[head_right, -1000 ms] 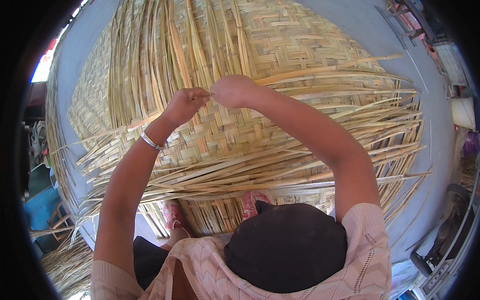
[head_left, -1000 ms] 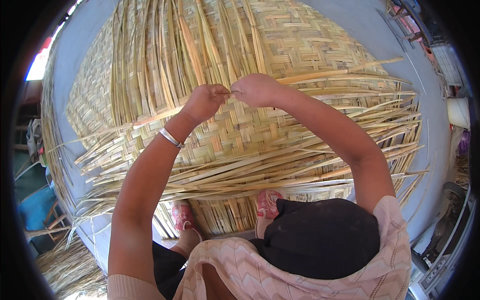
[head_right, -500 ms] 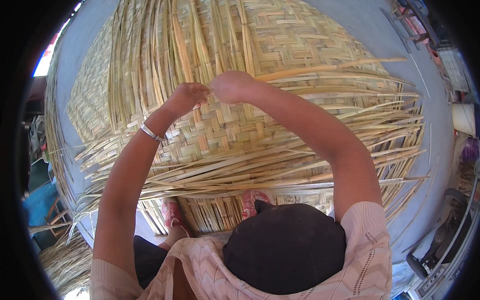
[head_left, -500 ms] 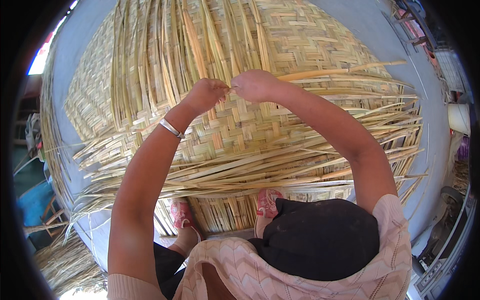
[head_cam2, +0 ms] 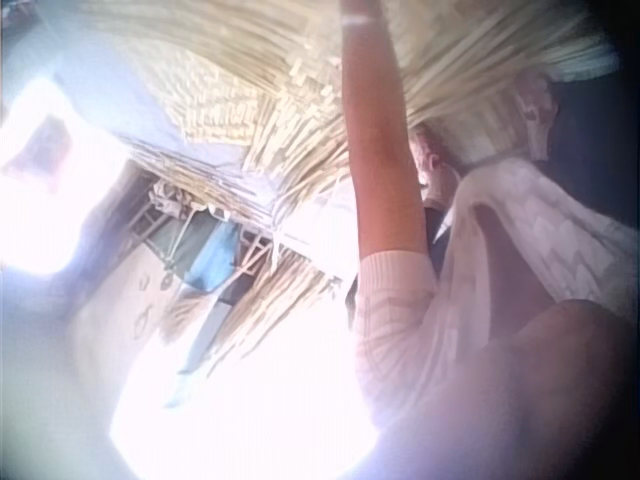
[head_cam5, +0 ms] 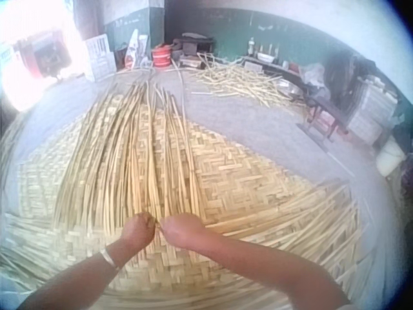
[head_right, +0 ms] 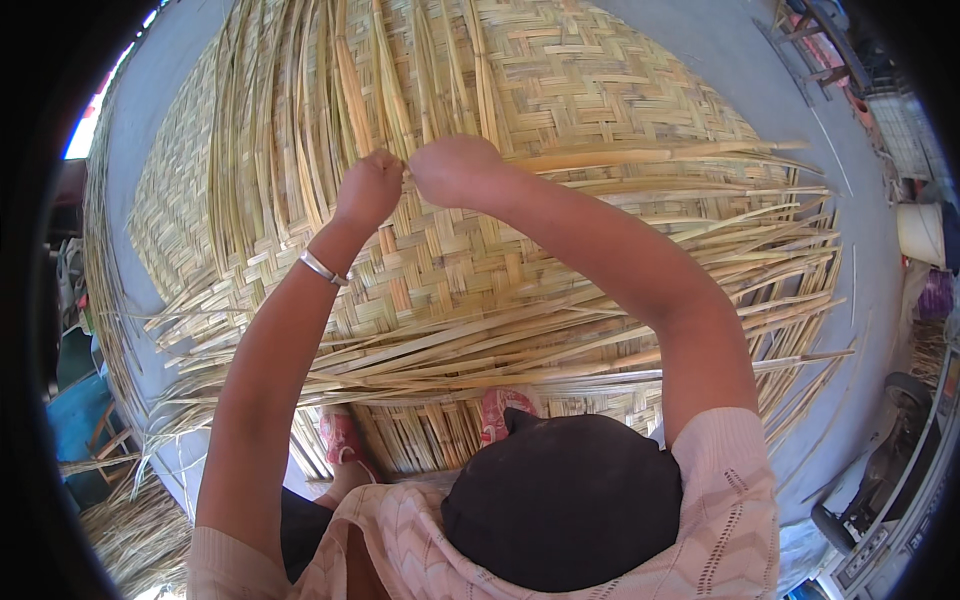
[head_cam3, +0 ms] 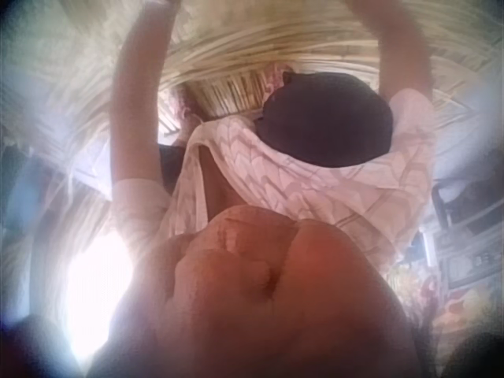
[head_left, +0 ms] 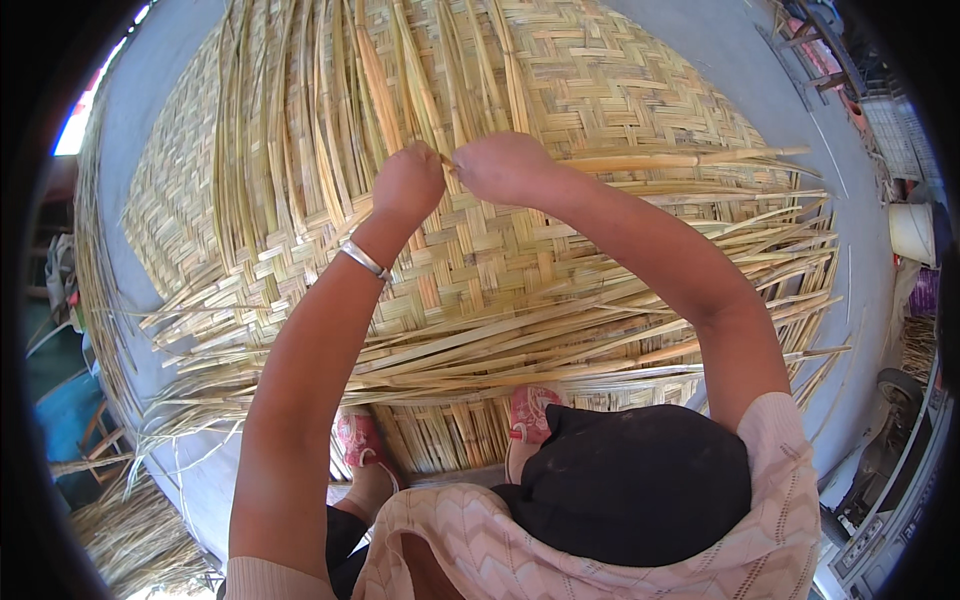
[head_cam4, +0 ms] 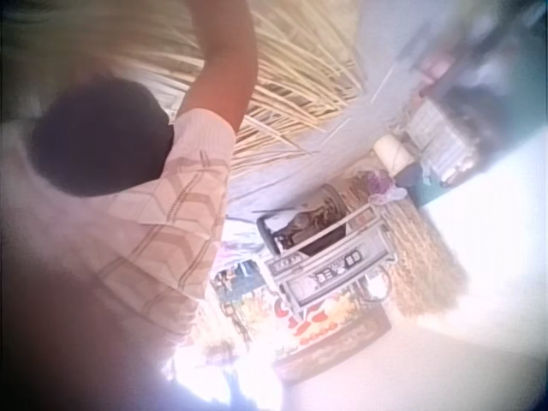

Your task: The person weaves a large flat mat using dried palm leaves. They interlace leaf strips by hand, periodically adjusting the mat and pulling new strips into the weave.

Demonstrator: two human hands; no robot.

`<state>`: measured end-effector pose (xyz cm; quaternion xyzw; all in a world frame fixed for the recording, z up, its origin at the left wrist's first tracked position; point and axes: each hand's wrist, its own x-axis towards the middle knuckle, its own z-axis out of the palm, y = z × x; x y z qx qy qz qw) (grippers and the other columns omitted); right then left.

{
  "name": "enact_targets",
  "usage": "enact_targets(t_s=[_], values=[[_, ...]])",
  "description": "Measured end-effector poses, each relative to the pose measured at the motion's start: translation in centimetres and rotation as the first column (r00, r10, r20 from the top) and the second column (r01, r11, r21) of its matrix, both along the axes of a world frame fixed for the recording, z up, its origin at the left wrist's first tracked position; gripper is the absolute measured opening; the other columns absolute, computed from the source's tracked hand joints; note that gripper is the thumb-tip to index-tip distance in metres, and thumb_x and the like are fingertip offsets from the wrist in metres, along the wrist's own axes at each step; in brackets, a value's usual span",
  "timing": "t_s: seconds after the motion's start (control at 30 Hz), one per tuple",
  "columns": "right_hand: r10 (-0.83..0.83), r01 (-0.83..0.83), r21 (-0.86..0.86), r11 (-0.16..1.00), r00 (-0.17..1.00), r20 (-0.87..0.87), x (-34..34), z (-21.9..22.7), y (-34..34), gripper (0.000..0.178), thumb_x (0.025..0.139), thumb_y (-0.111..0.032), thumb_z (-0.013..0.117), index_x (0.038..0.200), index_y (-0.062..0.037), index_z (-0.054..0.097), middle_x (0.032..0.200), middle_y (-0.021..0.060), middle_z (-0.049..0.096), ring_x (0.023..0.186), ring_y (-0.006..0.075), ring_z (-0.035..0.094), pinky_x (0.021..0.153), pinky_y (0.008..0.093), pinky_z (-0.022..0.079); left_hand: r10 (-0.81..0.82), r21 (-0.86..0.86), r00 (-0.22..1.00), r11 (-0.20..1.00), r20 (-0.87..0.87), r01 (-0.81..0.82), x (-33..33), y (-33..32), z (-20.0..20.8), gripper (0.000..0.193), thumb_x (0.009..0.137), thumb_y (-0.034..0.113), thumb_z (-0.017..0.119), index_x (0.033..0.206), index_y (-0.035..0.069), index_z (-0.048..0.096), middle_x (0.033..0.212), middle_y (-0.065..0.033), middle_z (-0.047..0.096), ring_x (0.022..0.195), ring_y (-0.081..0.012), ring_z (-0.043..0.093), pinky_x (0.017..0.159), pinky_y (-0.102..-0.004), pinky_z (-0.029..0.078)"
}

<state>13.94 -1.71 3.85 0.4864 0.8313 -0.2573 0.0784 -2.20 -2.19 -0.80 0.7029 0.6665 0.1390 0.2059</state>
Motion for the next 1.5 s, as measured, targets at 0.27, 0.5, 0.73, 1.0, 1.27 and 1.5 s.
enact_targets(t_s=[0.27, 0.5, 0.73, 1.0, 1.27, 1.5], values=[[-0.184, 0.202, 0.182, 0.962, 0.977, -0.112, 4.7, -0.3, 5.5, 0.024, 0.093, -0.023, 0.047, 0.097, -0.0054, 0.063, 0.081, 0.0151, 0.066, 0.074, 0.0304, 0.065, 0.066, 0.0429, 0.052, -0.065, -0.415, 0.900, 0.871, 0.430, 0.261, -2.6, 2.1, 0.8, 0.036, 0.090, 0.022, 0.059, 0.119, 0.000, 0.061, 0.114, -0.0164, 0.065, 0.105, -0.0225, 0.061, 0.094, -0.0315, 0.045], [-0.652, 0.513, -0.408, 0.755, 0.652, -0.387, 8.0, -6.3, 9.1, 0.023, 0.094, -0.022, 0.051, 0.100, -0.0021, 0.060, 0.076, 0.0090, 0.064, 0.067, 0.0248, 0.064, 0.054, 0.0375, 0.051, 0.145, -0.403, 0.886, 0.914, 0.441, 0.051, 1.4, 7.1, -2.1, 0.053, 0.089, 0.024, 0.059, 0.132, -0.005, 0.047, 0.110, -0.0164, 0.064, 0.097, -0.0230, 0.062, 0.089, -0.0330, 0.047], [-0.800, 0.642, -0.485, 0.594, 0.532, -0.276, 8.1, -7.5, 10.7, 0.028, 0.093, -0.024, 0.051, 0.113, -0.0049, 0.057, 0.089, 0.0083, 0.059, 0.080, 0.0198, 0.060, 0.070, 0.0366, 0.054, 0.172, -0.610, 0.953, 0.792, 0.248, 0.016, 3.2, 12.1, -4.4, 0.038, 0.088, 0.028, 0.062, 0.102, -0.006, 0.058, 0.083, -0.0114, 0.064, 0.060, -0.0169, 0.059, 0.054, -0.0315, 0.047], [-0.939, 0.497, -0.797, 0.342, 0.156, -0.305, 9.0, -7.2, 11.6, 0.036, 0.097, -0.018, 0.043, 0.127, 0.0022, 0.044, 0.120, 0.0239, 0.054, 0.106, 0.0330, 0.058, 0.090, 0.0439, 0.050, 0.410, -0.628, 0.674, 0.771, 0.615, 0.105, 1.4, 10.0, -3.2, 0.013, 0.091, 0.018, 0.061, 0.091, 0.006, 0.055, 0.082, -0.0010, 0.057, 0.065, -0.0104, 0.053, 0.055, -0.0259, 0.043], [-0.951, 0.441, -0.843, 0.308, 0.175, -0.255, 9.7, -8.3, 12.3, 0.023, 0.094, -0.012, 0.044, 0.112, -0.0002, 0.053, 0.103, 0.0166, 0.061, 0.089, 0.0259, 0.062, 0.075, 0.0390, 0.055, 0.533, -0.634, 0.417, 0.758, 0.736, 0.151, 1.5, 9.0, -1.7, 0.025, 0.097, 0.021, 0.049, 0.111, 0.000, 0.054, 0.103, -0.0115, 0.065, 0.098, -0.0218, 0.065, 0.082, -0.0318, 0.054], [-0.805, 0.201, -0.859, 0.471, 0.496, -0.325, 10.7, -6.5, 12.6, 0.021, 0.094, -0.018, 0.050, 0.107, -0.0047, 0.059, 0.094, 0.0071, 0.063, 0.083, 0.0174, 0.062, 0.073, 0.0336, 0.054, 0.606, -0.600, 0.107, 0.720, 0.788, 0.348, 2.0, 11.5, -1.2, 0.039, 0.100, 0.024, 0.039, 0.124, -0.005, 0.048, 0.108, -0.0158, 0.063, 0.104, -0.0284, 0.062, 0.085, -0.0357, 0.055]])
